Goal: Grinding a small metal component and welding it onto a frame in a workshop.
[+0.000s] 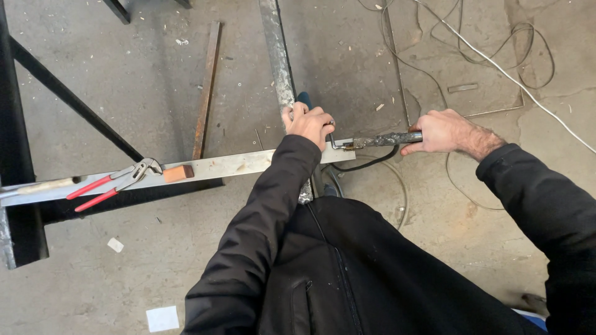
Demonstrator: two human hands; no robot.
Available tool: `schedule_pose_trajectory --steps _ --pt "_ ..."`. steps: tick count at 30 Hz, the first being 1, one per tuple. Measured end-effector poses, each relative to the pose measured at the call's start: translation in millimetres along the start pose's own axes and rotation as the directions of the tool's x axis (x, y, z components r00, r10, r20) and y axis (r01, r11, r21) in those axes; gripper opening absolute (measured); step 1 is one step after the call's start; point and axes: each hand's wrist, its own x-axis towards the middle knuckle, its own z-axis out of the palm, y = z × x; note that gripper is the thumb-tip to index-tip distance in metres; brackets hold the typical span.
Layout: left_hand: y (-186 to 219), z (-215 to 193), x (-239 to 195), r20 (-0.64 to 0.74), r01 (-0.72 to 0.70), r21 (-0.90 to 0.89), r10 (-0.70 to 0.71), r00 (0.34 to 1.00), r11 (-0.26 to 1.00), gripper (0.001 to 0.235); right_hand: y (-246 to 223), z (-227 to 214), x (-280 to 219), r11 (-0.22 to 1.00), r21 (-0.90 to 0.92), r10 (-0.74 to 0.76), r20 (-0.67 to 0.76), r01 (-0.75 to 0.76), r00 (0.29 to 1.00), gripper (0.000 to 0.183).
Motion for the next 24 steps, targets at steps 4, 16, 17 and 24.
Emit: schedule_pose_trajectory --steps 4,16,17,24 --pt "-7.0 8.1 12.0 0.046 0.006 0.005 -0.007 0.999 1.000 0.023 -6.1 -5.0 -2.6 1.000 -0.004 0.013 0.015 -0.013 1.000 0.046" --pt "-4.0 9.1 49.5 0.340 -0.001 -0.068 0.024 0.940 0.998 0.005 -10.6 -10.6 -5.2 0.999 0.043 0.025 0.021 -0.026 0.999 0.047" --pt "-8.9 13.8 47.2 0.354 0.029 -0.087 0.004 0.935 0.996 0.005 -9.2 -5.4 -5.9 0.997 0.070 0.024 0.019 -0.025 1.000 0.048" --pt "-26.8 -5.5 31.6 0.283 -0.163 -0.160 0.204 0.937 0.973 0.012 -10.2 2.6 -25.1 0.991 0.122 0.059 0.025 -0.062 0.998 0.050"
